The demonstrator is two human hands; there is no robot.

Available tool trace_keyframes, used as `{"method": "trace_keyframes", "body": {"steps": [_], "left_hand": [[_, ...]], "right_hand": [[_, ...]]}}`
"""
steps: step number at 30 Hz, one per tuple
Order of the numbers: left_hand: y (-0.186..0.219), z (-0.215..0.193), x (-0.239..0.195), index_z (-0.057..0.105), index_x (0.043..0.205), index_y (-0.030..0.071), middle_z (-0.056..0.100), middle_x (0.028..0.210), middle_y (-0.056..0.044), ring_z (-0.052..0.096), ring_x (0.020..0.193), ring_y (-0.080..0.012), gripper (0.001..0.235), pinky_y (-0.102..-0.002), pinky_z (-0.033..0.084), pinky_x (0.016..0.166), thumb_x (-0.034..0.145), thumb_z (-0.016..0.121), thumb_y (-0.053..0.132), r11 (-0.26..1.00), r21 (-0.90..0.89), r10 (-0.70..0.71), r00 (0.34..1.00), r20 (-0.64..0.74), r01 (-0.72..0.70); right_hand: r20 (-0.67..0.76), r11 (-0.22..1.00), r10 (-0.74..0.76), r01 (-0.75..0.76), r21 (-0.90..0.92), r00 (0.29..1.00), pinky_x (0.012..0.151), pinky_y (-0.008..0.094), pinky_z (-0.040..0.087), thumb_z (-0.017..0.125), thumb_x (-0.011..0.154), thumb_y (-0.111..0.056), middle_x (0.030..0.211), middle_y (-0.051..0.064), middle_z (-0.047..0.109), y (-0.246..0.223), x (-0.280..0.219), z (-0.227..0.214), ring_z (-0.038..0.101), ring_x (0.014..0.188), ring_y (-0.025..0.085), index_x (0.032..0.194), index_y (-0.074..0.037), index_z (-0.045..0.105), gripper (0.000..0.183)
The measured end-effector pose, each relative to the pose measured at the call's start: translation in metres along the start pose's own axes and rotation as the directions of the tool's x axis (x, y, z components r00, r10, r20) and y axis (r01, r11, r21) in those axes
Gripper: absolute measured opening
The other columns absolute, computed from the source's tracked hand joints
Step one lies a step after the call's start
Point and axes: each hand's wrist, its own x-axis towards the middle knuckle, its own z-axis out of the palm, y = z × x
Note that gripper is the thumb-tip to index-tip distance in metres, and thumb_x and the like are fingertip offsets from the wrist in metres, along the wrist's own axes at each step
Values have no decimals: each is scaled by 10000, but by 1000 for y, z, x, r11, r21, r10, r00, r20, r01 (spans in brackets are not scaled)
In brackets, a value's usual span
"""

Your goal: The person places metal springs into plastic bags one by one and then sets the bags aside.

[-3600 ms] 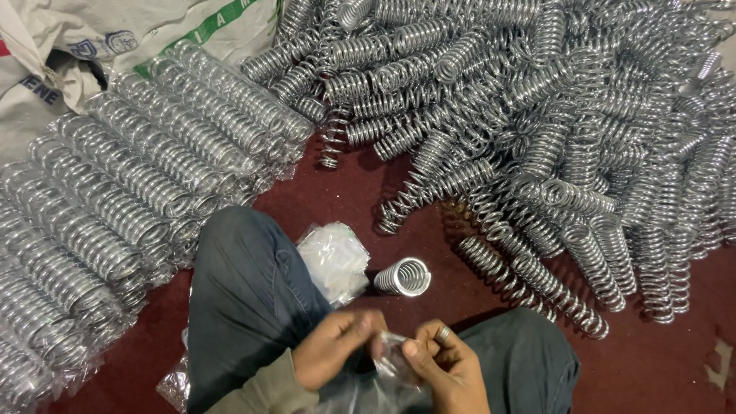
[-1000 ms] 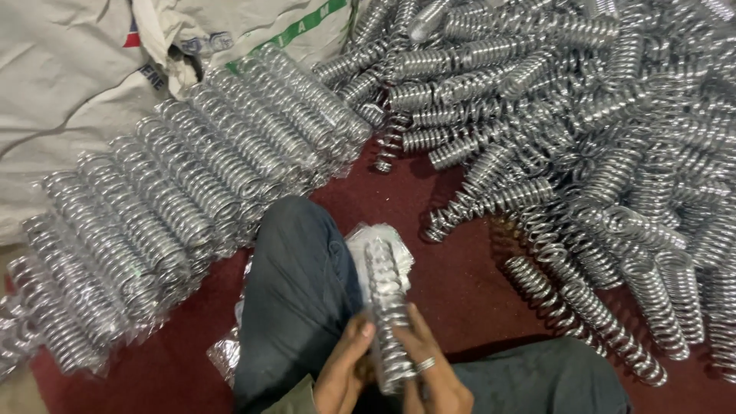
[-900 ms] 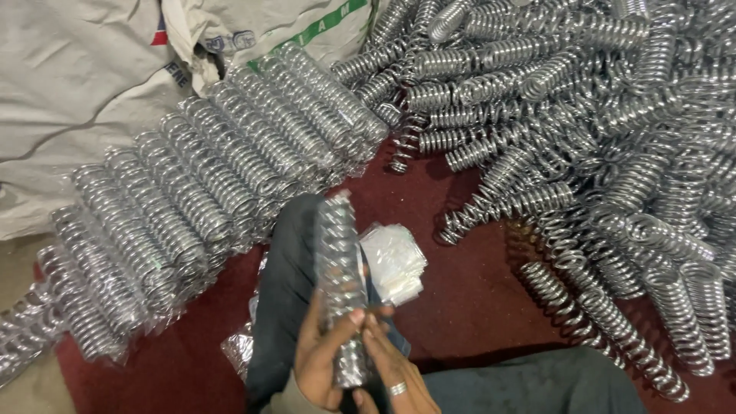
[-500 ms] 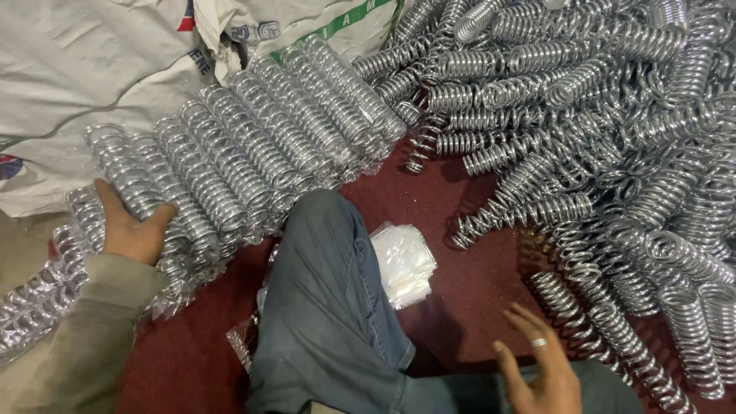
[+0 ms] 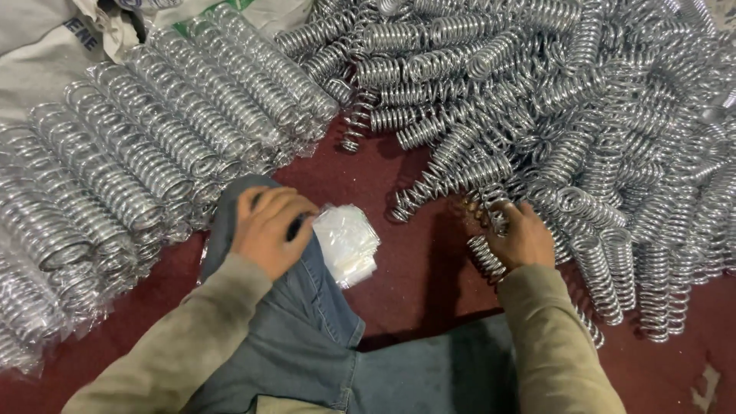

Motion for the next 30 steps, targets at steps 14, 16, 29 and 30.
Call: {"method": "trace_keyframes", "body": {"steps": [14,16,29,30], "left_hand": [[-76,158,61,769,1148,134,774,1125,-141,721,1102,-372,506,-567,494,946,720,905,368,870,493,-449,426,785,8],[-82,157,48,784,1111,127,776,1084,-157,731,1062,-388,416,-559,515,903,728,902,239,874,480,-456,468,757,76],[52,43,58,520,1390,151,769,950,-27,668,617,-145,393,-321,564,543,1037,685,204,837,-381,363,920,-149,-392],[72,29,59,520,1372,130,784,943,-11,616,525,-118,391,-297,518,477,1039,698,232,770,-386,475,860,-186,-509]], "right_hand": [[-243,877,110,21,481,964,551,479,492,778,739,-329,628,115,591,-137,-82,-89,639,597,355,787,-172,773,164],[-241,915,47,56,400,969,571,549,506,780,761,-412,694,129,595,-153,-98,-76,661,655,435,786,-147,756,266],[-380,671,-1,282,686,925,982,396,528,718,916,-369,1241,126,572,-184,-108,-142,589,1157,270,1316,-74,579,516],[-357,547,-41,320,774,933,911,327,602,712,932,-288,1190,112,593,-189,-104,-158,647,1064,226,1289,-57,575,447]]}}
